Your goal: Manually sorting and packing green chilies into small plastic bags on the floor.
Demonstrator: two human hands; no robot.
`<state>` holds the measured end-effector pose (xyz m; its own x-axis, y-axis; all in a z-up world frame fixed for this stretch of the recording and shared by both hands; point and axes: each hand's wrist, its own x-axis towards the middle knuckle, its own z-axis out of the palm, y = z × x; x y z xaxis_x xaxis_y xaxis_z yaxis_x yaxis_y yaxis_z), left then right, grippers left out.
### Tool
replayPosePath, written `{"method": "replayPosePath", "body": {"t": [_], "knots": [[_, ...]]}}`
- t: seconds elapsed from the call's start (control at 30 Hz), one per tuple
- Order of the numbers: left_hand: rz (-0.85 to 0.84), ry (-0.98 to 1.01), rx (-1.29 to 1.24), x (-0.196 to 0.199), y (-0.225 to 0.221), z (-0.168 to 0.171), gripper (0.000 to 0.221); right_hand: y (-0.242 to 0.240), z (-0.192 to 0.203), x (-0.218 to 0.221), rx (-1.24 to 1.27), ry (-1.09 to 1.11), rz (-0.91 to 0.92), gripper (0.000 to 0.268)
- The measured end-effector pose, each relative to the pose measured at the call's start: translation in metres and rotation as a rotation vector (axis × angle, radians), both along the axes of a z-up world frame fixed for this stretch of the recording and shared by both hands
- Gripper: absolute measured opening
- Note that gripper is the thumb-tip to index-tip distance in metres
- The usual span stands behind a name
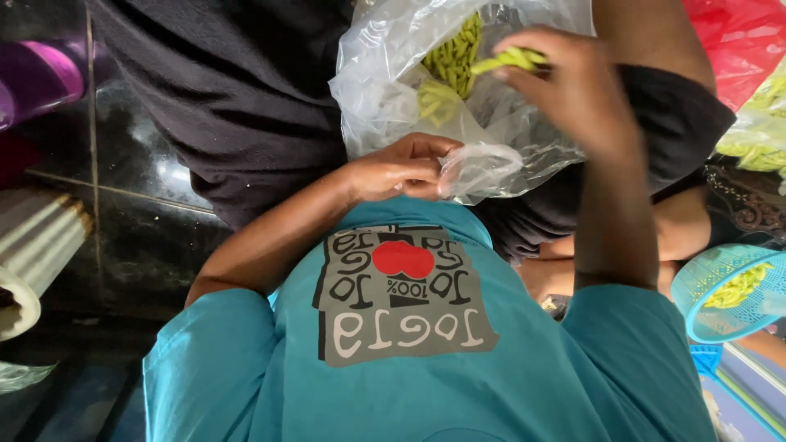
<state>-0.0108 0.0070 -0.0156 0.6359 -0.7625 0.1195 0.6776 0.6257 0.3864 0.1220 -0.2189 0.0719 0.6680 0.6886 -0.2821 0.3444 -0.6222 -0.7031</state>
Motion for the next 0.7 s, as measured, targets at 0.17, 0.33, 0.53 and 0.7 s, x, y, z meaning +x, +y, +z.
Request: {"method": "replayPosePath", "body": {"t": [0.17,0.33,0.53,0.7], "knots": [[-0.004,0.041,0.043,-0.001,-0.003,-0.003,0.036,0.006,0.117,-0.025,-0.077,-0.043,-0.071,0.025],[0.008,0.034,0.050,0.001,-0.007,-0.001,0.031,0.021,0.142,-0.043,0.071,0.123,0.036,0.024],[0.025,0.062,-0.023,-0.007,-0.009,-0.017,0.036,0.033,0.110,-0.052,0.044,0.017,0.152,0.024],[0.059,-0.028,-0.138,0.002,-0.002,0.007,0.016,0.034,0.102,-0.058,-0.122,0.004,0.109,0.028]]}}
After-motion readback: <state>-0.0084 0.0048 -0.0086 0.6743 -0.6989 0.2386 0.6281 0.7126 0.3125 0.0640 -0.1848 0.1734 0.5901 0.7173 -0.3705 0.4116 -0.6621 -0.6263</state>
